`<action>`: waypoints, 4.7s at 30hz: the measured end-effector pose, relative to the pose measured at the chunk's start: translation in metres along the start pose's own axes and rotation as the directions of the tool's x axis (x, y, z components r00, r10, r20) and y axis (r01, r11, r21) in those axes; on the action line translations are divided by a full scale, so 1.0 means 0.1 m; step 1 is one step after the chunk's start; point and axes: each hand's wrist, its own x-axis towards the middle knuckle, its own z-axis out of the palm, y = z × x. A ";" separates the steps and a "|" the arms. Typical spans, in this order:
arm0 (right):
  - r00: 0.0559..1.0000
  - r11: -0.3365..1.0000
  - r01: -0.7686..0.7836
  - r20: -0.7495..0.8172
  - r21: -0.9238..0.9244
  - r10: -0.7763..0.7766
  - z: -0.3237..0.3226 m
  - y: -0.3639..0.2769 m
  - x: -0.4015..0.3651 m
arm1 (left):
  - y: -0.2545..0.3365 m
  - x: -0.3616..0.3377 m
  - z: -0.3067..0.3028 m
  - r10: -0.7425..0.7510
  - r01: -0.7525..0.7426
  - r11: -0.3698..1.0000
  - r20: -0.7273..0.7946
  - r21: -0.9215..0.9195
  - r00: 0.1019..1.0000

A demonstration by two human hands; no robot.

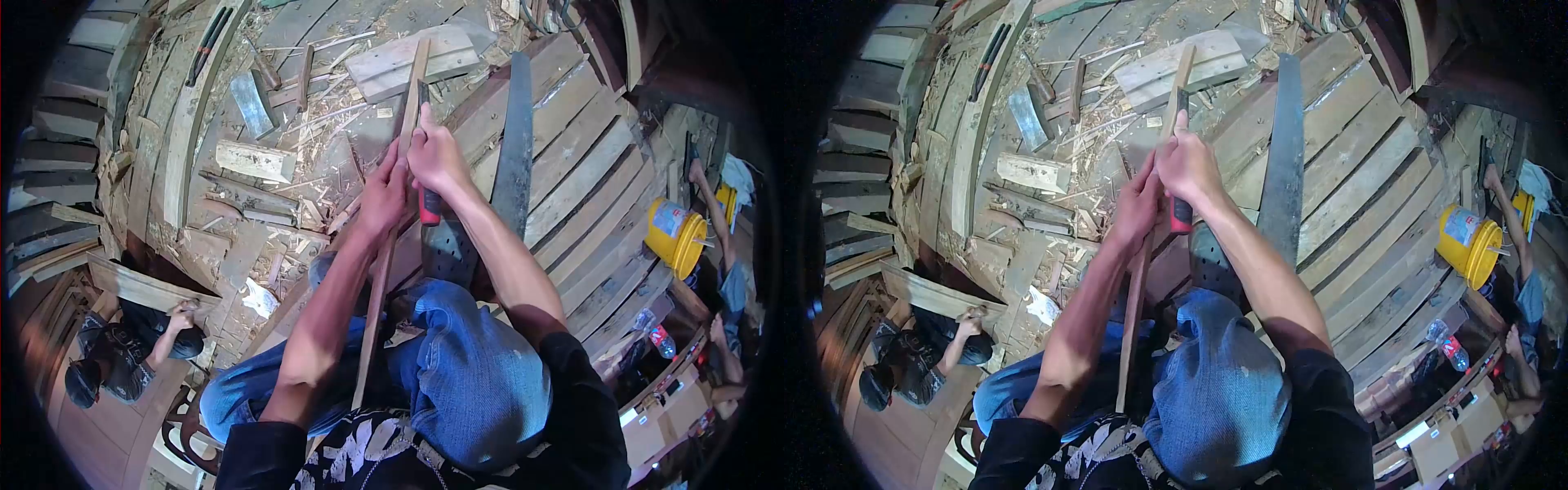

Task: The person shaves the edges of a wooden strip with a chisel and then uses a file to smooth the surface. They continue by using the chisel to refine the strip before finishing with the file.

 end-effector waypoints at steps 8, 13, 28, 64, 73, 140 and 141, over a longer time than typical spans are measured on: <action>0.998 0.960 0.036 -0.034 -0.277 -0.048 -0.20 0.09 0.91 | 0.24 -0.35 0.09 -0.251 0.254 0.963 0.039 -0.091 0.967; 0.997 0.957 -0.039 0.058 -0.287 0.058 -0.27 -0.18 1.04 | 0.25 -0.39 0.09 -0.274 0.274 0.958 0.013 -0.087 0.962; 0.950 0.901 0.149 -0.312 0.408 -0.016 -0.69 0.17 0.65 | 0.71 -0.61 0.06 -0.250 0.273 0.952 0.165 -0.141 0.954; 0.990 0.869 0.100 -0.134 0.485 -0.040 -0.79 -0.13 0.99 | 0.63 -0.75 -0.15 -0.304 0.435 0.840 0.383 -0.325 0.872; 0.986 0.990 -0.092 0.131 -0.106 0.106 -0.31 0.03 -0.58 | 0.21 -0.39 -0.24 -0.383 0.447 0.852 0.256 -0.273 0.887; 0.992 0.978 0.116 -0.017 -0.171 -0.121 0.26 0.24 -0.80 | 0.12 -0.46 -0.20 -0.358 0.379 0.904 0.134 -0.197 0.924; 0.991 0.977 0.126 -0.031 -0.172 -0.133 0.26 0.25 -0.77 | 0.11 -0.46 -0.19 -0.355 0.376 0.906 0.137 -0.195 0.925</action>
